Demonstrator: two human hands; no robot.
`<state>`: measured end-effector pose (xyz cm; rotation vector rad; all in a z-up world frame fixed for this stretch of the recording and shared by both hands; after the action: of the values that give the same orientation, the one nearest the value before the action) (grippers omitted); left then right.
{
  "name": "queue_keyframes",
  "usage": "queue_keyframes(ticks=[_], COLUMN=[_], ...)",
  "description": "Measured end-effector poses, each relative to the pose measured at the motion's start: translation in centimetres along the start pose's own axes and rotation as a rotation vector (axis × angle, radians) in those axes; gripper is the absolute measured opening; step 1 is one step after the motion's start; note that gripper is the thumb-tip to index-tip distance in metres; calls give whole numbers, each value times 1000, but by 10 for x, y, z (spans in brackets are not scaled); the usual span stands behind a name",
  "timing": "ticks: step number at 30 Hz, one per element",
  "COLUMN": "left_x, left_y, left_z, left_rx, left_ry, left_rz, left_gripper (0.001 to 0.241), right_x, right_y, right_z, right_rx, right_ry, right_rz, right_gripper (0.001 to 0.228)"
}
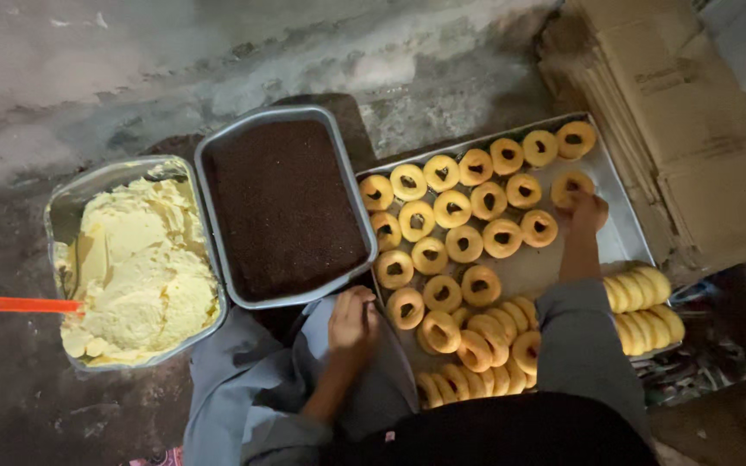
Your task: The person repeatedly picks up ring-shaped donuts, dips them into a yellow cream, and then into a dark filling before placing them on a tray. The process is repeated for multiple donuts in a continuous loop.
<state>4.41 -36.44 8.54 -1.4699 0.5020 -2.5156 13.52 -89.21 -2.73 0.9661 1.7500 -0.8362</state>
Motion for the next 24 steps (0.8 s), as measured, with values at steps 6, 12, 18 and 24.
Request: queue_keyframes(ticks=[6, 12, 18, 24], left_x=[5, 5, -2, -12], left_y=[4, 5, 3, 4], left_z=[2, 2, -3, -3], left_rx=[4, -16, -1, 25], left_ry=[4, -66, -65, -55], left_rz=[-13, -40, -56, -68], left_gripper=[18, 19, 15, 13], right_x=[0, 5, -2, 17], right_y=[14, 19, 18, 34], right_z=[23, 15, 1, -146], right_rx=[-86, -28, 47, -155], right_ry=[29, 52, -370, -823], right_rz=[-201, -487, -914, -815], right_gripper=[27, 75, 114, 46])
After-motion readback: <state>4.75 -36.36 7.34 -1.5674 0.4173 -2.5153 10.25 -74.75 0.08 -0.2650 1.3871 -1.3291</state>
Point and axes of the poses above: each hand's wrist, its own z-axis towards the middle knuckle, its own y-axis out of the palm, x = y × z, the point moved 1 cm from there along z, towards the middle knuckle, and after that the axes turned 13 degrees about -z, right-handed, at the moved point
